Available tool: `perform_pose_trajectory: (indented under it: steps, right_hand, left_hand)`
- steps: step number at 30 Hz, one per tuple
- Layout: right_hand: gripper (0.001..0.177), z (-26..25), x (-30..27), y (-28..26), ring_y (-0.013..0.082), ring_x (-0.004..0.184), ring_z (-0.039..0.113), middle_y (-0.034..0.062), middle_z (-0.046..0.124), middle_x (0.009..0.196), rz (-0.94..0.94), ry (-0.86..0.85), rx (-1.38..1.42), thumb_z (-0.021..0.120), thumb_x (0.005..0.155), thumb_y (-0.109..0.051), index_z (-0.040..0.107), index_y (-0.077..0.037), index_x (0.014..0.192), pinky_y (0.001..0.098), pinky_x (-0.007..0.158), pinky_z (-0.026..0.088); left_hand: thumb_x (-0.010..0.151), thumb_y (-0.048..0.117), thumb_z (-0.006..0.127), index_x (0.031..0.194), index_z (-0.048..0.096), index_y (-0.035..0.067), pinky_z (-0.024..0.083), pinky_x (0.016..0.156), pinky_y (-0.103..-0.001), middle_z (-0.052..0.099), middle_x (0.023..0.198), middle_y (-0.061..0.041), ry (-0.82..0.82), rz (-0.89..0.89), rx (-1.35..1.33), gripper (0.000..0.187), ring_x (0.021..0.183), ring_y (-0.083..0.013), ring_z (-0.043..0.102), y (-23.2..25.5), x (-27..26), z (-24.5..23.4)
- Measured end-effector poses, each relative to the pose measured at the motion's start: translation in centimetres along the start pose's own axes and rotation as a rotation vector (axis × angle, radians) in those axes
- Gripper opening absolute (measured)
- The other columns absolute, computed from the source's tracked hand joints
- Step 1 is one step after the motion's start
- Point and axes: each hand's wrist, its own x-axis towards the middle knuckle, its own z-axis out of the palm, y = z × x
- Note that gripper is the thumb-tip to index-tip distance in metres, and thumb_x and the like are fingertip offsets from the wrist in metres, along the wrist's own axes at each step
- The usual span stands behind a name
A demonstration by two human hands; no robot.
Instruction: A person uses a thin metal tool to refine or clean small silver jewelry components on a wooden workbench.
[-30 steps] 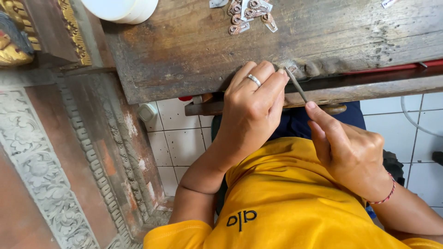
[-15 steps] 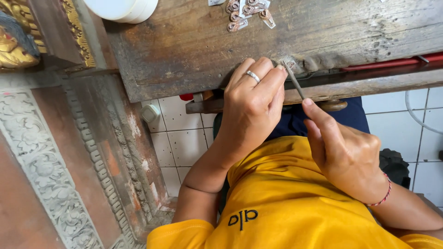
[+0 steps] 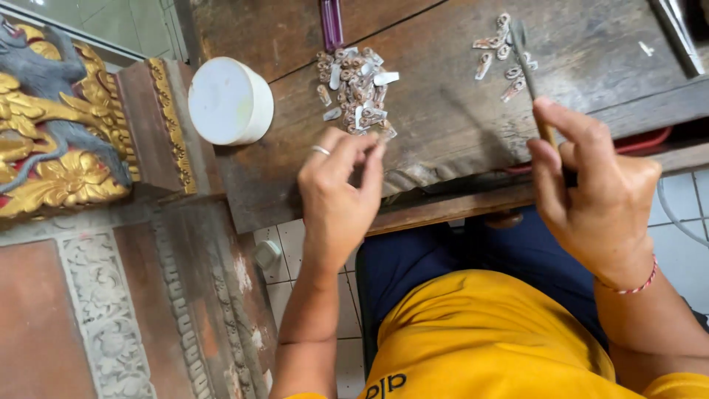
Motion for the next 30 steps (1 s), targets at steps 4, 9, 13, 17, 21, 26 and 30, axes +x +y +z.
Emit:
perform_pose_trajectory:
  steps: [4,9,13,17,21,26,30]
  right_hand:
    - [0.030,0.0,2.0,2.7,0.0250,0.077,0.068,0.0233,0.076,0.120,-0.014,0.171,0.193,0.064,0.120,0.006,0.060,0.016,0.148,0.0346,0.070,0.045]
    - [0.031,-0.9,2.7,2.0,0.0192,0.062,0.064,0.0124,0.063,0.068,0.182,0.171,0.445,0.057,0.119,0.003,0.052,0.014,0.148,0.0247,0.065,0.040]
    - [0.030,-1.2,2.9,2.0,0.0183,0.054,0.059,0.0149,0.059,0.068,0.188,0.178,0.561,0.054,0.117,0.007,0.050,0.017,0.145,0.0251,0.057,0.044]
    - [0.032,-1.7,3.6,1.6,0.0147,0.050,0.056,0.0106,0.056,0.061,0.211,0.158,0.614,0.053,0.113,0.005,0.050,0.013,0.144,0.0221,0.055,0.041]
    - [0.031,-1.1,3.5,2.0,0.0142,0.052,0.059,0.0098,0.061,0.064,0.161,0.187,0.561,0.056,0.113,0.002,0.053,0.010,0.143,0.0224,0.059,0.042]
    - [0.034,-1.3,4.0,1.6,0.0082,0.042,0.046,0.0039,0.051,0.052,0.215,0.175,0.600,0.055,0.109,-0.001,0.054,0.001,0.143,0.0204,0.053,0.035]
    - [0.034,-1.3,4.1,1.6,0.0085,0.040,0.046,0.0039,0.052,0.050,0.223,0.171,0.552,0.056,0.108,-0.003,0.054,-0.002,0.142,0.0210,0.053,0.037]
  left_hand:
    - [0.097,0.005,0.076,0.127,0.066,0.000,0.053,0.074,-0.037,0.060,0.100,-0.011,-0.068,0.026,0.128,0.032,0.082,-0.0210,0.062,-1.7,3.8,-0.4]
    - [0.097,0.002,0.075,0.123,0.065,-0.007,0.051,0.082,-0.038,0.053,0.102,-0.013,-0.215,0.244,0.067,0.029,0.090,-0.0276,0.061,-1.4,9.0,2.9]
    - [0.095,0.010,0.077,0.110,0.072,0.000,0.052,0.075,-0.042,0.051,0.100,-0.011,-0.308,0.362,0.171,0.019,0.087,-0.0286,0.056,-1.7,11.3,7.0]
    - [0.086,0.008,0.083,0.086,0.072,0.003,0.055,0.066,-0.038,0.059,0.087,-0.009,-0.207,0.404,0.352,0.012,0.082,-0.0228,0.054,-1.3,11.2,9.4]
    - [0.086,0.008,0.081,0.086,0.070,0.003,0.053,0.069,-0.038,0.062,0.087,-0.008,-0.189,0.368,0.347,0.012,0.083,-0.0238,0.056,-0.8,10.9,9.0]
    - [0.086,-0.008,0.066,0.089,0.059,0.005,0.052,0.068,-0.032,0.061,0.087,-0.008,-0.185,0.266,-0.043,0.016,0.076,-0.0209,0.064,0.4,10.8,5.9]
    - [0.094,-0.006,0.065,0.114,0.067,0.004,0.050,0.063,-0.022,0.065,0.093,-0.005,-0.132,0.134,-0.125,0.022,0.075,-0.0108,0.061,1.8,7.3,2.5]
